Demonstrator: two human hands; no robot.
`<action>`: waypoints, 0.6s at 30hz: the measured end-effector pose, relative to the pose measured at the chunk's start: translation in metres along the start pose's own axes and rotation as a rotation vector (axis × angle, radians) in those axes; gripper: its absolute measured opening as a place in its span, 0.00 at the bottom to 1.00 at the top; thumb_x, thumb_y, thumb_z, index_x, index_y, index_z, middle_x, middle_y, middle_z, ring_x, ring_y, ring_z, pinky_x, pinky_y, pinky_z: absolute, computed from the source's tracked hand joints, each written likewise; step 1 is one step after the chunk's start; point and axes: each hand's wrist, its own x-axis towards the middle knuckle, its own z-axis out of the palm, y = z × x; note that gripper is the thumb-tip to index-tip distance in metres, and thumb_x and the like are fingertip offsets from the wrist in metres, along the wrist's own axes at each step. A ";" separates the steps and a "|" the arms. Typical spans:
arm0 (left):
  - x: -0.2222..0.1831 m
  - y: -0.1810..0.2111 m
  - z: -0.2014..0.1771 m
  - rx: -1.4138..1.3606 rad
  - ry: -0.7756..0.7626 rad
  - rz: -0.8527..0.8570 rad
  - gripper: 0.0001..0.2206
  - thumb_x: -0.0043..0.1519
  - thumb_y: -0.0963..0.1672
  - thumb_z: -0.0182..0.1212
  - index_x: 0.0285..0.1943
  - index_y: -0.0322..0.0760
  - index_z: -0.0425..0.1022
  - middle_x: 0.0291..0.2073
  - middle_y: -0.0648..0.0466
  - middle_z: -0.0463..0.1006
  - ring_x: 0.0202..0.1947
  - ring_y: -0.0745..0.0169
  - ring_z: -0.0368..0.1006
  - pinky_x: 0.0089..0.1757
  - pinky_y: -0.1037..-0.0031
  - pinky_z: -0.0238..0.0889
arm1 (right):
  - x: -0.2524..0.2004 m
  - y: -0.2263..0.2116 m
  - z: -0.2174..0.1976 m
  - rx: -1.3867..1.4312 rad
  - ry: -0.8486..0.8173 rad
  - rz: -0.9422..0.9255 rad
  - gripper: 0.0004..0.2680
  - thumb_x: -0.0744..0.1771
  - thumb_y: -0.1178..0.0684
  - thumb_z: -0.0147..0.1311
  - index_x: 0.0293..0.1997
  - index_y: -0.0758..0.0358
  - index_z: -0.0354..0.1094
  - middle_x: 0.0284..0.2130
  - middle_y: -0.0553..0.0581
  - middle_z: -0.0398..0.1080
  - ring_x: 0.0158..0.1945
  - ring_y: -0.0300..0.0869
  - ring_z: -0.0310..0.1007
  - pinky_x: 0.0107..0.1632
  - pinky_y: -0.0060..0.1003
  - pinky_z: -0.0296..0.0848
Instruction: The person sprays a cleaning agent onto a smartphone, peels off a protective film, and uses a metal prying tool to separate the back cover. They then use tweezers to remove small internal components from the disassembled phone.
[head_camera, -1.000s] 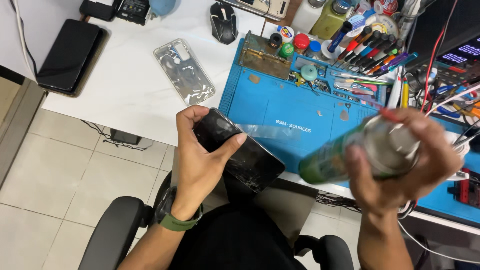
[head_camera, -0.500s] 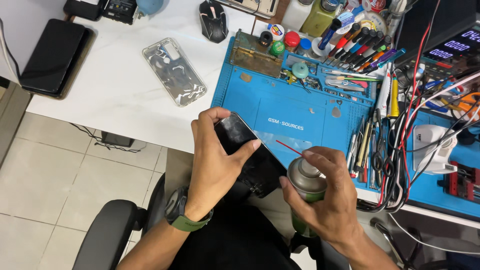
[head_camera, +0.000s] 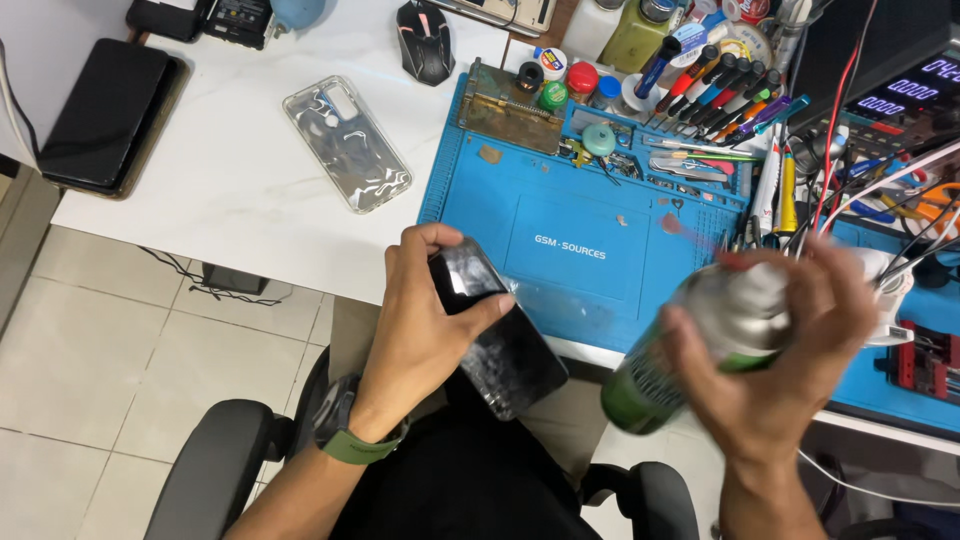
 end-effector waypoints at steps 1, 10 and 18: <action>-0.005 -0.003 -0.002 0.000 -0.006 -0.001 0.29 0.59 0.48 0.80 0.63 0.40 0.65 0.59 0.53 0.70 0.62 0.57 0.67 0.62 0.69 0.63 | 0.011 0.011 -0.001 -0.003 0.001 0.005 0.33 0.67 0.63 0.69 0.78 0.65 0.44 0.55 0.75 0.67 0.57 0.59 0.75 0.61 0.48 0.77; -0.050 -0.013 -0.007 0.012 -0.590 -0.216 0.28 0.55 0.49 0.79 0.61 0.49 0.68 0.63 0.60 0.73 0.66 0.65 0.70 0.64 0.71 0.62 | 0.076 0.094 0.044 0.129 0.130 -0.269 0.27 0.76 0.61 0.66 0.82 0.51 0.46 0.61 0.74 0.61 0.61 0.58 0.69 0.62 0.52 0.74; -0.051 -0.018 -0.008 0.049 -0.660 -0.140 0.28 0.58 0.50 0.77 0.63 0.49 0.66 0.63 0.59 0.70 0.68 0.64 0.66 0.65 0.69 0.59 | 0.085 0.101 0.047 0.137 -0.044 -0.259 0.28 0.74 0.49 0.67 0.78 0.65 0.49 0.66 0.65 0.54 0.65 0.56 0.66 0.66 0.50 0.72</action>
